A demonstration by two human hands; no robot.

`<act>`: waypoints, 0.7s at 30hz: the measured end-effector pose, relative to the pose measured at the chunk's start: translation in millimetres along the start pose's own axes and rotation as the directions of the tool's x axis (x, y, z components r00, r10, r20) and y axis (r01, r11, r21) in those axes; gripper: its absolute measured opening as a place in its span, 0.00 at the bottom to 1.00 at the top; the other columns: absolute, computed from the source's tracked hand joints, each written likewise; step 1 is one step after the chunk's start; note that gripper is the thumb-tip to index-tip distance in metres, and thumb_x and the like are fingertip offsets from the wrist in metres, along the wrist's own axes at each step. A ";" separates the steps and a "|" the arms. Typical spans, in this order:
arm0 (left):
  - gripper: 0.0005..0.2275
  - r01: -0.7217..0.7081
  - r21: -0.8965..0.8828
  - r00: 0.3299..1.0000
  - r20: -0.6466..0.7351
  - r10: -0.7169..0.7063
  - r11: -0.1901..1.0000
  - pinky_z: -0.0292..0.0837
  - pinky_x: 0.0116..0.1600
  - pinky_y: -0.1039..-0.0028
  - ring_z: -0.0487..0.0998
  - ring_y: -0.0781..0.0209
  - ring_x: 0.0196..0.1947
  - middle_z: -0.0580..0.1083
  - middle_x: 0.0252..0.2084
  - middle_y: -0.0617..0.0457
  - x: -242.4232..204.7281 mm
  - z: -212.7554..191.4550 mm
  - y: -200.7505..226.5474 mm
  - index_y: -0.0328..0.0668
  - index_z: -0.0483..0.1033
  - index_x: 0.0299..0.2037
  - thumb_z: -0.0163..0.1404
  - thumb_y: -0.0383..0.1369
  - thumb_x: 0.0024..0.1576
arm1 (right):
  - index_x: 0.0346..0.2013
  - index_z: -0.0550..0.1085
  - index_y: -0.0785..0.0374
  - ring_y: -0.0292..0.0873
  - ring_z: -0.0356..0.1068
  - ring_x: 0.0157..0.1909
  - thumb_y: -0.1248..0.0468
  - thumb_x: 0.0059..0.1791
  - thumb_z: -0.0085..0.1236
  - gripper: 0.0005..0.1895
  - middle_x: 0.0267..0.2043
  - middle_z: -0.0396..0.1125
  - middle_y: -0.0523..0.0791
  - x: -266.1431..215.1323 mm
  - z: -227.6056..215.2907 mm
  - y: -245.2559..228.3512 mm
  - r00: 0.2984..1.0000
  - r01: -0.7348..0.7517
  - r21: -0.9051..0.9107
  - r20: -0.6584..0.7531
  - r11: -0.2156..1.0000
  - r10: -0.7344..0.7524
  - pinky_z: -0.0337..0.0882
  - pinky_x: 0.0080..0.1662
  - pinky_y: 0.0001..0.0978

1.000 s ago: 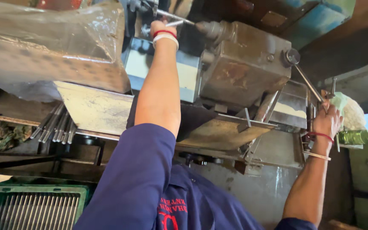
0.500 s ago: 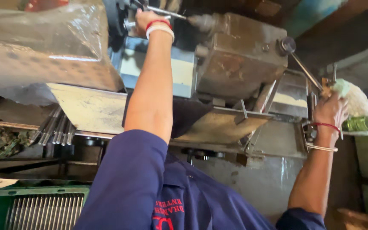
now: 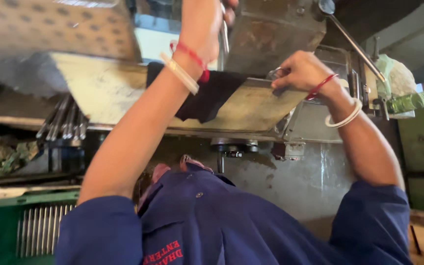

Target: The person repeatedly picks up metal rods from green bins, inserts them into a machine, and operates a lever. The person then removes the rods and places them back into the bins. This cycle is repeated multiple times.

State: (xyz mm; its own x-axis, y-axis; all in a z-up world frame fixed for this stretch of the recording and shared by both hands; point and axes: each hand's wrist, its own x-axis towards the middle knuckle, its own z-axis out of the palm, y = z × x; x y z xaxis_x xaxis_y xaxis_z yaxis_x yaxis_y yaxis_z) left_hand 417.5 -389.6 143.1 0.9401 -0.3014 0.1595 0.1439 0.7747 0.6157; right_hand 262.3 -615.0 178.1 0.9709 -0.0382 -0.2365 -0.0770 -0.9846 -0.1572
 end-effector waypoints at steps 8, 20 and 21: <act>0.19 0.231 0.189 0.973 -0.015 -0.232 0.954 0.57 0.23 0.81 0.67 0.72 0.26 0.73 0.41 0.56 -241.2 -84.4 164.8 0.38 0.76 0.49 0.39 0.45 0.69 | 0.40 0.78 0.69 0.42 0.68 0.34 0.64 0.53 0.69 0.10 0.34 0.69 0.49 -70.2 2.8 -56.8 0.861 0.299 0.220 -0.481 0.929 -0.163 0.64 0.41 0.33; 0.17 0.276 -0.122 0.886 -0.353 -0.302 0.953 0.71 0.54 0.66 0.76 0.65 0.50 0.78 0.50 0.56 -428.2 -208.3 173.2 0.42 0.79 0.48 0.41 0.45 0.66 | 0.48 0.80 0.62 0.42 0.72 0.41 0.77 0.47 0.60 0.16 0.41 0.69 0.47 -156.0 174.3 -372.1 0.714 0.699 0.459 -0.406 0.548 -0.570 0.71 0.43 0.29; 0.17 0.271 -0.127 0.892 -0.339 -0.298 0.954 0.71 0.54 0.66 0.76 0.65 0.49 0.77 0.50 0.55 -436.4 -206.8 175.1 0.41 0.78 0.49 0.41 0.45 0.67 | 0.48 0.80 0.63 0.42 0.71 0.41 0.77 0.47 0.60 0.16 0.41 0.69 0.47 -158.9 177.9 -379.9 0.699 0.713 0.461 -0.404 0.529 -0.590 0.71 0.43 0.29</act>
State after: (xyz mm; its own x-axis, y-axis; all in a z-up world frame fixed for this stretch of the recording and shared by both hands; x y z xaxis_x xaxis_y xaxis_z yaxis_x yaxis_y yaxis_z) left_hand 96.4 -7.5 21.7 0.9007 -0.3116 -0.3026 0.4310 0.7281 0.5331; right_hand 96.9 -204.5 104.8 0.8158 0.4853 0.3147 0.5466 -0.4690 -0.6937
